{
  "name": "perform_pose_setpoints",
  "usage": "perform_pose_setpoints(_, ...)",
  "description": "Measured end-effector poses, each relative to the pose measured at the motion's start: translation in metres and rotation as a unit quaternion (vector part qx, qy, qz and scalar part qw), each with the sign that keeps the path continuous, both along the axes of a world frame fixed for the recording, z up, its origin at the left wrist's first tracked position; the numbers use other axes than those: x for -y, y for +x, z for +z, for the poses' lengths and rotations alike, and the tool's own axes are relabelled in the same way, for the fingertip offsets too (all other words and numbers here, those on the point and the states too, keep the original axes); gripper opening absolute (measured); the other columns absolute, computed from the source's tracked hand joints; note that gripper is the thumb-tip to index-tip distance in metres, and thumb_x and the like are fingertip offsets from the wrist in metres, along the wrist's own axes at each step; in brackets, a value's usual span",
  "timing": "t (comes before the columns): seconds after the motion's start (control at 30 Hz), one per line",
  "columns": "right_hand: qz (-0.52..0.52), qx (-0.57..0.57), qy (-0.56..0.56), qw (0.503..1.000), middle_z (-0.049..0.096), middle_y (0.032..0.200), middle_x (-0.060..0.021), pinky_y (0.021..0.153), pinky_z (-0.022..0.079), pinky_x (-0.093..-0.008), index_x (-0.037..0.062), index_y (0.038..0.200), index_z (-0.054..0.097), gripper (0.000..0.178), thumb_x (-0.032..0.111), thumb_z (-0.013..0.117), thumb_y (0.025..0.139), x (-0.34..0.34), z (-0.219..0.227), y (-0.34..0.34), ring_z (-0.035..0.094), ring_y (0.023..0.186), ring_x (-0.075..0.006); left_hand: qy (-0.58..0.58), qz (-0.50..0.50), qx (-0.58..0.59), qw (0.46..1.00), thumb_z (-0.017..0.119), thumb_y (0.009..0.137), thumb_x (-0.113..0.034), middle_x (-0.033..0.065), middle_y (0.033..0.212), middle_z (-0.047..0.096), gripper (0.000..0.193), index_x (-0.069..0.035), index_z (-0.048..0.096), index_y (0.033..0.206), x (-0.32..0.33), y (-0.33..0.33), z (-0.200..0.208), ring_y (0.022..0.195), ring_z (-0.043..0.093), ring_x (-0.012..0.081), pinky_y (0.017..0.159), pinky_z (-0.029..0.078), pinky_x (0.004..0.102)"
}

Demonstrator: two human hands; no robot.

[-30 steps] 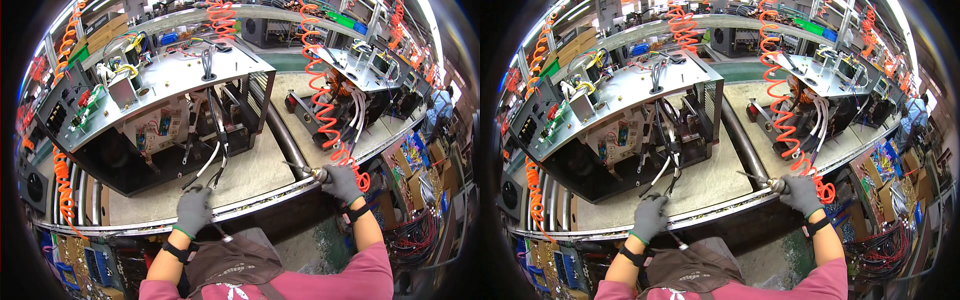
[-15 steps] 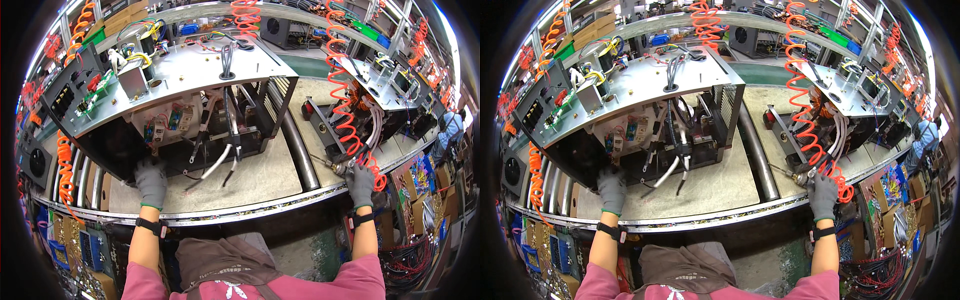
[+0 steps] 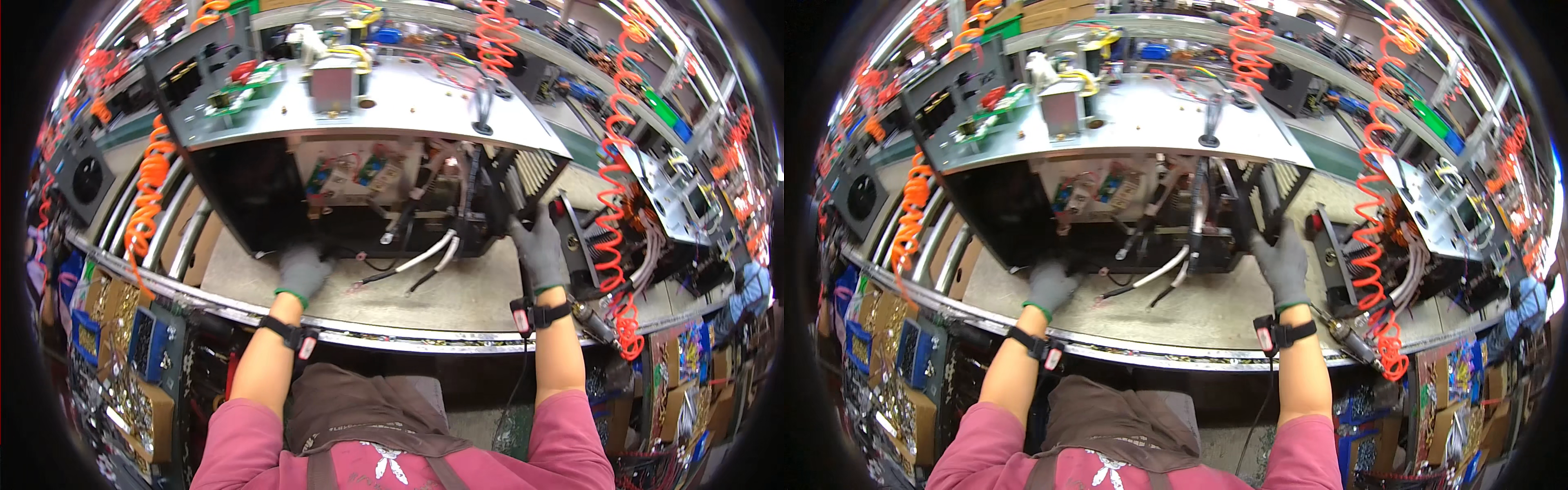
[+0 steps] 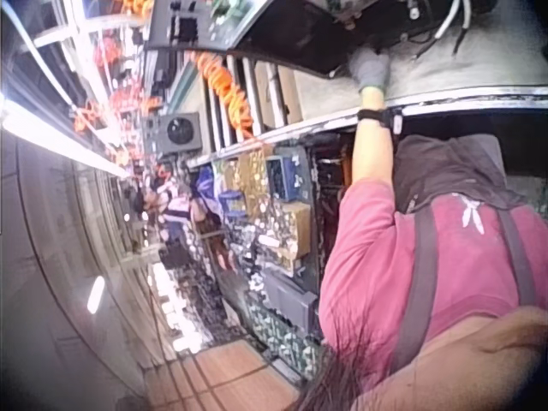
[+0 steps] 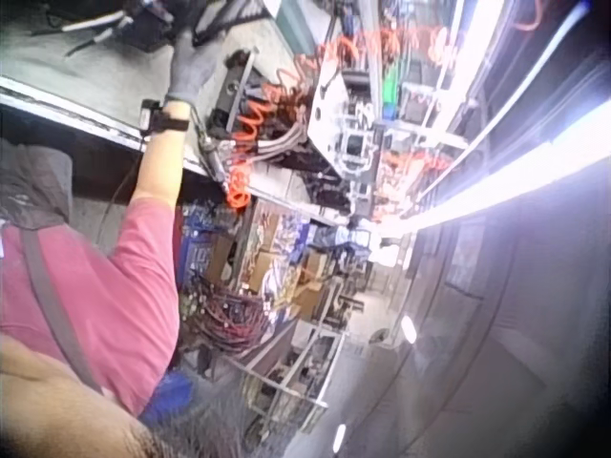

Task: Assembling and wiring components inside an inverter or power control box using a pneumatic screwdriver and wrench.

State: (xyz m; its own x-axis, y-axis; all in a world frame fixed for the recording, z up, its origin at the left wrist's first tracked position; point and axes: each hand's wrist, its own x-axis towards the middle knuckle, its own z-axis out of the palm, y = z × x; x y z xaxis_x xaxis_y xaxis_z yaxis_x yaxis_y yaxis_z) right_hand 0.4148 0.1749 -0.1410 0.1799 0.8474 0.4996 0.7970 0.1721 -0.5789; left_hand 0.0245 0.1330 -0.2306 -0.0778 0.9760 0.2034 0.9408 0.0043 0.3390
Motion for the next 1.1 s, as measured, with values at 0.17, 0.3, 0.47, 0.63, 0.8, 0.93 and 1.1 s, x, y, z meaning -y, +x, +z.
perform_pose_setpoints(0.17,0.01,-0.085,-0.018,0.996,0.064,0.106,-0.0181,0.083,0.047,-0.0382,0.006,0.116,0.059,0.04,0.019,0.06,0.079,-0.038,-0.033,0.014,0.062,0.099,-0.033,-0.019,-0.007,0.037,0.999,0.06,0.078,-0.048,0.014,0.108,0.062,0.04,-0.022,0.066,0.108,-0.004,-0.005,-0.005,0.1,0.057,0.0344,0.089,0.044,0.0439)
perform_pose_setpoints(0.3,-0.033,-0.064,-0.063,0.995,0.065,0.105,-0.0175,0.086,0.045,-0.0363,-0.0023,0.116,0.056,0.042,0.016,0.064,0.079,0.015,-0.013,-0.033,0.062,0.101,-0.0287,0.031,-0.039,0.061,0.997,0.064,0.076,-0.038,0.0127,0.115,0.059,0.039,-0.023,0.064,0.113,0.001,-0.039,-0.017,0.108,0.054,0.0323,0.094,0.041,0.042)
perform_pose_setpoints(0.47,0.061,-0.181,-0.071,0.979,0.064,0.107,-0.0123,0.078,0.047,-0.0288,-0.0023,0.125,0.05,0.052,0.017,0.067,0.08,0.054,-0.028,-0.042,0.061,0.09,-0.0179,0.092,0.054,0.071,0.992,0.063,0.075,-0.027,0.0145,0.124,0.052,0.042,-0.017,0.059,0.116,0.044,-0.043,0.023,0.112,0.048,0.0355,0.099,0.038,0.0416)
perform_pose_setpoints(0.63,0.103,-0.244,-0.041,0.963,0.061,0.108,-0.0141,0.084,0.045,-0.0302,-0.0044,0.13,0.043,0.059,0.018,0.064,0.08,0.057,-0.021,-0.049,0.059,0.092,-0.0176,0.333,0.14,0.31,0.879,0.066,0.074,0.001,0.0135,0.114,0.052,0.044,-0.003,0.05,0.115,0.128,-0.04,-0.018,0.102,0.053,0.0209,0.087,0.047,0.0307)
perform_pose_setpoints(0.8,0.055,-0.204,-0.017,0.977,0.061,0.106,-0.0128,0.084,0.045,-0.0301,-0.0035,0.127,0.047,0.052,0.014,0.061,0.08,0.062,-0.01,-0.076,0.057,0.091,-0.0176,0.244,0.378,0.431,0.782,0.07,0.071,-0.007,0.0163,0.11,0.057,0.05,0.004,0.048,0.114,0.175,-0.115,-0.107,0.098,0.057,0.0257,0.088,0.045,0.0327)
perform_pose_setpoints(0.93,0.006,-0.123,-0.041,0.991,0.06,0.088,-0.0115,0.072,0.047,-0.0342,0.0001,0.112,0.052,0.043,0.021,0.067,0.078,0.064,-0.013,-0.076,0.059,0.079,-0.0214,0.17,0.372,0.526,0.746,0.068,0.065,-0.003,0.0122,0.101,0.059,0.045,0.005,0.051,0.106,0.159,-0.132,-0.117,0.09,0.058,0.0218,0.082,0.047,0.0312)
perform_pose_setpoints(1.1,-0.011,-0.091,-0.026,0.995,0.062,0.094,-0.0123,0.074,0.048,-0.0335,0.0027,0.113,0.053,0.044,0.022,0.068,0.076,0.089,-0.021,-0.067,0.06,0.084,-0.0245,0.175,0.353,0.552,0.735,0.066,0.065,-0.005,0.0056,0.076,0.057,0.026,0.003,0.054,0.087,0.164,-0.119,-0.102,0.062,0.054,0.0169,0.059,0.046,0.0313)
